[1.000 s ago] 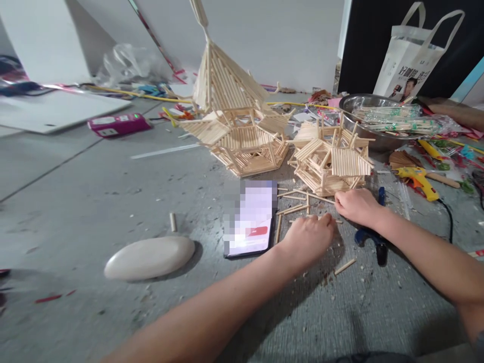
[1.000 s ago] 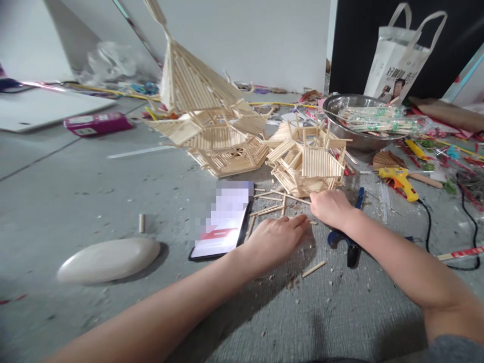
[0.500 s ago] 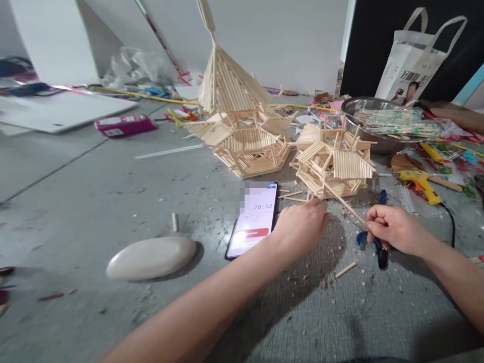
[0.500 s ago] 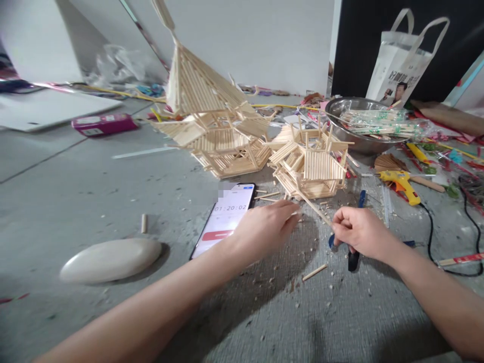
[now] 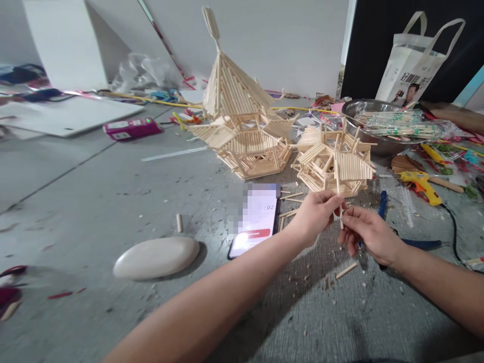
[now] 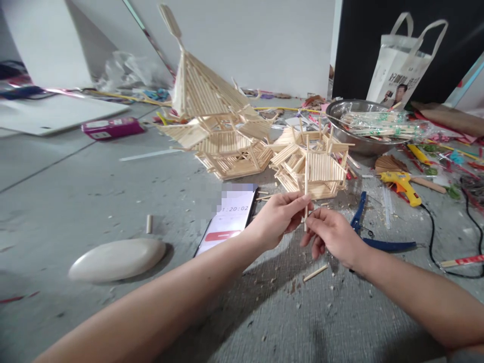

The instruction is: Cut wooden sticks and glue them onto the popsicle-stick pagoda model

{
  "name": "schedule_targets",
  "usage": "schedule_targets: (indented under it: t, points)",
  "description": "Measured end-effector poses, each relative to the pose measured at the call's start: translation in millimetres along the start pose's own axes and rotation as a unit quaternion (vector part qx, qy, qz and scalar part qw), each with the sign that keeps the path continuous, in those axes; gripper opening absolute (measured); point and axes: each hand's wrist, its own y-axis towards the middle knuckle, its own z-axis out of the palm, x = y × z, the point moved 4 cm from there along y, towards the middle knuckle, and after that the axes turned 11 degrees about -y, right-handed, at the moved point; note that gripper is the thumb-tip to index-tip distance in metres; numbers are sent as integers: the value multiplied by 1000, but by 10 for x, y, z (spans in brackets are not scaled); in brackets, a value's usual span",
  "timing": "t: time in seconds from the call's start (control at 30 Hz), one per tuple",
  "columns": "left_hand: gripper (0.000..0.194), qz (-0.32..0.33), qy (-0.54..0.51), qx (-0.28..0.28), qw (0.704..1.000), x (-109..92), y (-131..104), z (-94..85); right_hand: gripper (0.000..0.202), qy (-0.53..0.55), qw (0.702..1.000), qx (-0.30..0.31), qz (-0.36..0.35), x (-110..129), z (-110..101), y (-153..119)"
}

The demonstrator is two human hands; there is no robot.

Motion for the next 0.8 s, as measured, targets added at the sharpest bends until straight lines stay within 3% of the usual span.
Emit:
schedule_targets:
  t: [0.13, 0.3, 0.47, 0.8]
  points:
    - [28, -11, -27, 1, 1000, 0, 34, -45, 27, 14, 1000, 1, -13, -1, -2, 72]
    - [28, 3, -8, -4, 1000, 30, 95, -107, 26, 86, 993, -75, -29, 4, -76, 210]
    - [28, 44, 59, -10, 997, 23, 102, -135, 28, 89, 984, -145, -47, 83, -103, 321]
    - [28, 40, 82, -20, 996, 47, 106, -151, 25, 94, 984, -132, -74, 152, -65, 456]
